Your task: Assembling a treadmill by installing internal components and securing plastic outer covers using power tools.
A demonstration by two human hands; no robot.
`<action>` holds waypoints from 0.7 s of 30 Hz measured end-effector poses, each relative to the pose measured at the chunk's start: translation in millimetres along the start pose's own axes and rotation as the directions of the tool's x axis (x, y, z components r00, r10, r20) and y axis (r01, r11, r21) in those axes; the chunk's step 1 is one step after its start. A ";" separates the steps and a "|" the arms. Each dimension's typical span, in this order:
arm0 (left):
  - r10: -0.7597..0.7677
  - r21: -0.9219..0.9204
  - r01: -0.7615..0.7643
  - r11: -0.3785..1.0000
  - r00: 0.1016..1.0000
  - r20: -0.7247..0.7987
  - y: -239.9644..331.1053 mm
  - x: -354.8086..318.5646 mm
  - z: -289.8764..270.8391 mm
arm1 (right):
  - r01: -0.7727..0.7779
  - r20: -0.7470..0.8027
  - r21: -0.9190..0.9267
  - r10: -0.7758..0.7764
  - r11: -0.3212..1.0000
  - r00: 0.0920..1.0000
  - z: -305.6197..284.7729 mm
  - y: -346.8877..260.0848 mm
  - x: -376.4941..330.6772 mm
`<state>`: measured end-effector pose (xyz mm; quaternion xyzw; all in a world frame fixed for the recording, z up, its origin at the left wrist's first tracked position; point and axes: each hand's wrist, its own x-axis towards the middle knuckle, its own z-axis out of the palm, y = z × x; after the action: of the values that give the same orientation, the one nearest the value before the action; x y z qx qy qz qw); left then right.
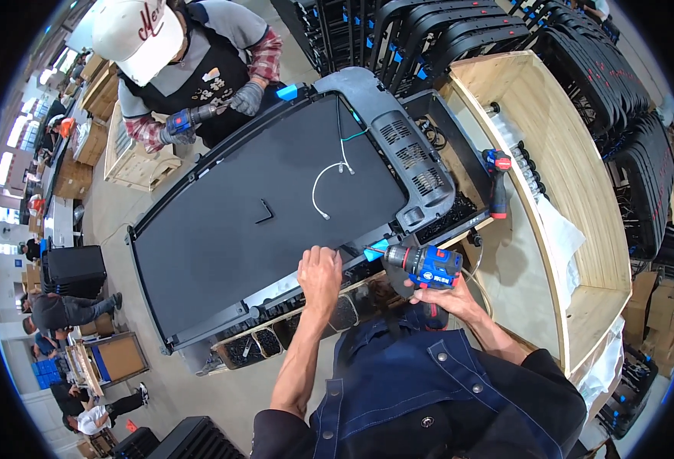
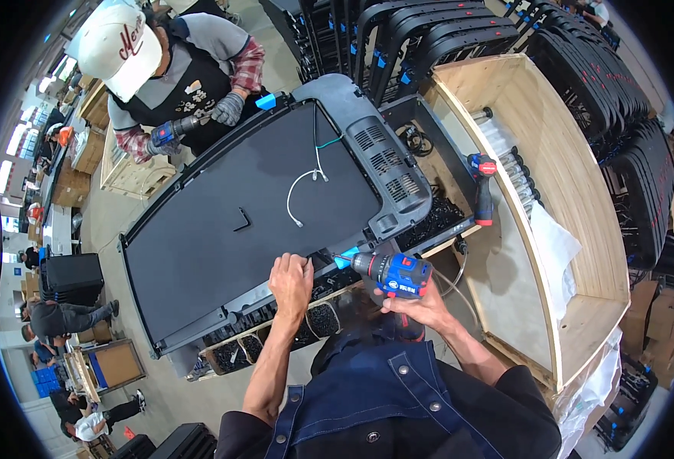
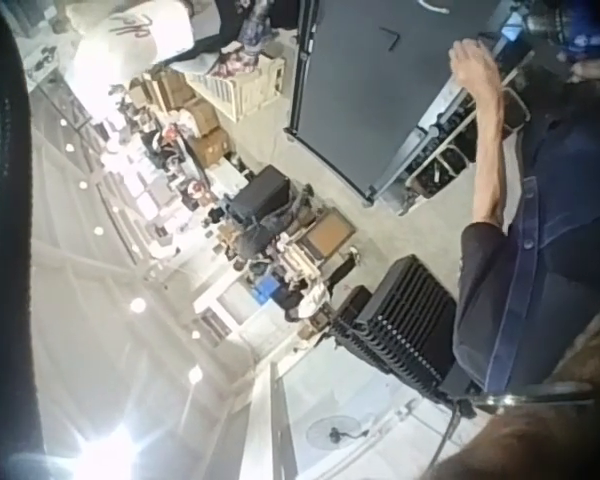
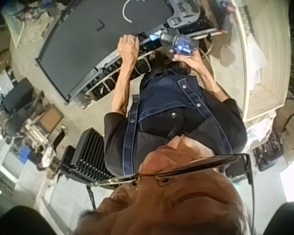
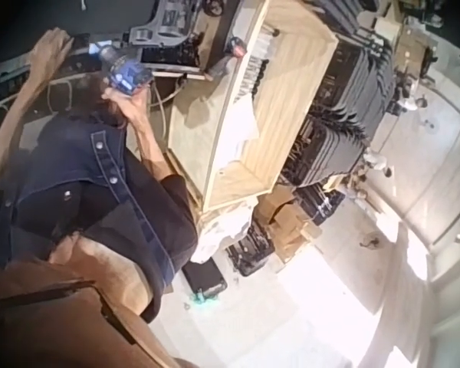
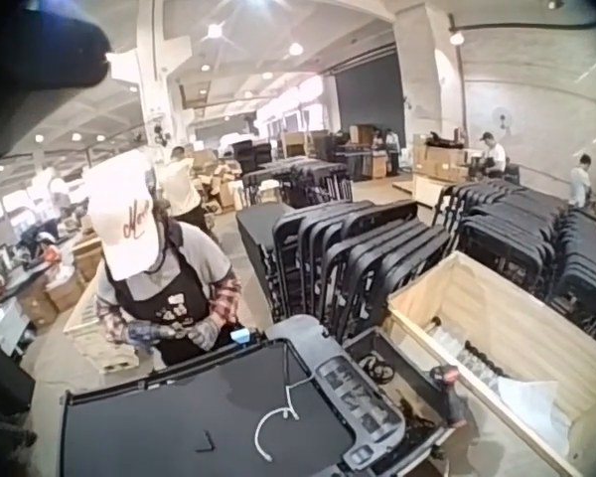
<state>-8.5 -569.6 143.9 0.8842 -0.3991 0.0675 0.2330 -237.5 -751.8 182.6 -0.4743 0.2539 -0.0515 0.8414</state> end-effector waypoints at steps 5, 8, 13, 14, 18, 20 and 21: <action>0.301 0.045 -0.300 0.953 0.953 -0.025 -10.1 26.3 2.8 | -0.072 0.036 -0.166 0.079 0.983 0.996 6.0 -30.5 6.3; 0.257 -0.144 -0.254 0.957 0.966 0.005 -12.8 35.7 7.4 | 0.006 0.027 -0.490 0.008 0.872 1.000 -0.2 -32.7 17.4; 0.196 -0.246 -0.167 0.955 0.976 0.099 -24.3 37.8 10.4 | 0.037 0.011 -0.804 -0.048 0.593 0.999 27.6 -68.4 33.8; 0.198 -0.255 -0.169 0.952 0.976 0.094 -26.0 36.6 11.0 | 0.007 0.025 -0.875 0.032 0.483 0.999 28.5 -73.2 42.0; 0.185 -0.279 -0.153 0.948 0.979 0.090 -28.6 34.4 14.0 | 0.082 0.112 -0.944 0.079 0.319 0.991 42.3 -90.1 61.3; 0.178 -0.272 -0.147 0.951 0.980 0.091 -29.6 34.1 14.0 | 0.089 0.120 -0.951 0.090 0.295 0.989 52.5 -97.0 67.9; 0.175 -0.259 -0.145 0.955 0.980 0.097 -29.9 33.9 14.1 | 0.096 0.129 -0.955 0.100 0.280 0.987 56.9 -99.7 71.7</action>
<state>35.5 -581.9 131.0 0.8149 -0.4878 -0.0174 0.3124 -132.9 -785.6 261.6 -0.8862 0.1647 0.1509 0.4059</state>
